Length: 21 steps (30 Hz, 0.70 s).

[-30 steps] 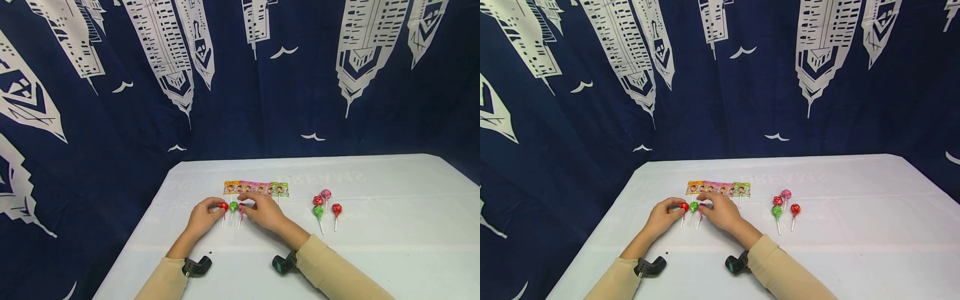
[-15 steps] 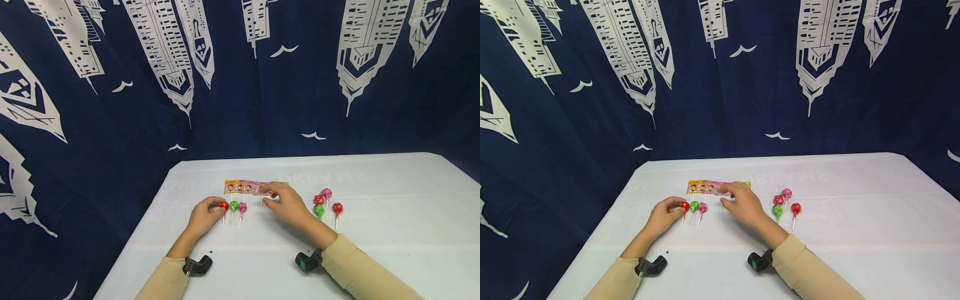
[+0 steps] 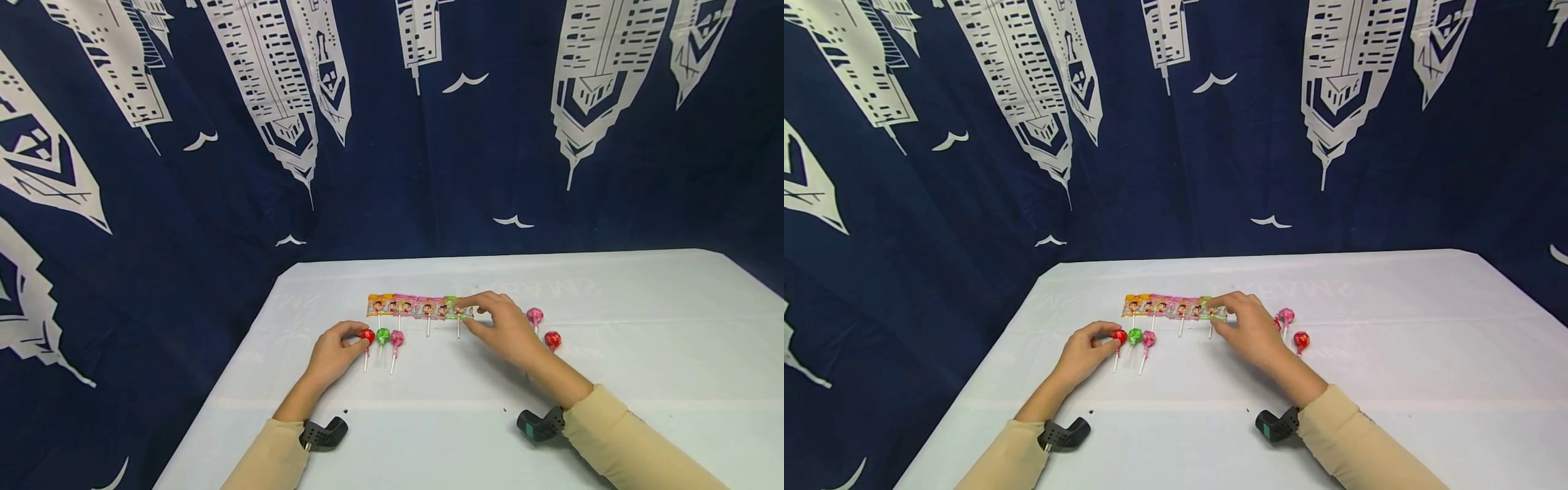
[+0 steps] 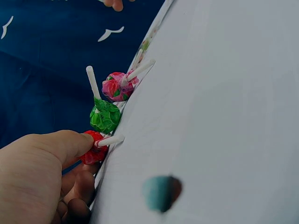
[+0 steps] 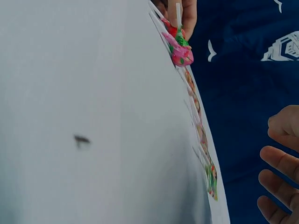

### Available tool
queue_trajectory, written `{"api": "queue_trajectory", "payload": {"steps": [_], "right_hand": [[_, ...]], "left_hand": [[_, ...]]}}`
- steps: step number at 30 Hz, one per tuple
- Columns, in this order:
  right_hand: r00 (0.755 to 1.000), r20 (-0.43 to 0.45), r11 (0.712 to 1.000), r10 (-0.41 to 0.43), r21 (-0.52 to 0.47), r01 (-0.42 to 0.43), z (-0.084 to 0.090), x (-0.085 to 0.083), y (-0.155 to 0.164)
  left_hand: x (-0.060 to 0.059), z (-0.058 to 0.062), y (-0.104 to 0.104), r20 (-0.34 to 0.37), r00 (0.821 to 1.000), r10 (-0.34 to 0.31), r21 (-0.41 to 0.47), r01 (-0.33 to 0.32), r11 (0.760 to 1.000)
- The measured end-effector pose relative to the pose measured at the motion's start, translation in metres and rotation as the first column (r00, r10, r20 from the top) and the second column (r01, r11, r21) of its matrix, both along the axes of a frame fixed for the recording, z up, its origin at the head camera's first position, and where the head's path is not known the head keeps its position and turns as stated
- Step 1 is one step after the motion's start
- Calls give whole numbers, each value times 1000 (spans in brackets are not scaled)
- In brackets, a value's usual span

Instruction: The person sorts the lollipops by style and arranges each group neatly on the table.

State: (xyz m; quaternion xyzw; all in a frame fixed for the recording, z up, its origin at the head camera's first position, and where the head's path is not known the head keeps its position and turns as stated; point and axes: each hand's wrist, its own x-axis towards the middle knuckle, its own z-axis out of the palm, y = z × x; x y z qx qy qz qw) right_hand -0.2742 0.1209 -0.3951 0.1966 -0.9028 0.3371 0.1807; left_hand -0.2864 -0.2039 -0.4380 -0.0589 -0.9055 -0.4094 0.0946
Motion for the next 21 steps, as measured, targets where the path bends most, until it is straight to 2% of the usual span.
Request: {"api": "queue_trajectory", "payload": {"steps": [9, 21], "right_hand": [[999, -13, 999, -34, 8, 34, -1, -2, 17], [996, 64, 998, -59, -28, 61, 4, -12, 51]], "left_hand": [[0, -1, 0, 0, 1000, -2, 4, 2, 1000], [1, 1, 1, -5, 1000, 4, -2, -4, 1000]]}}
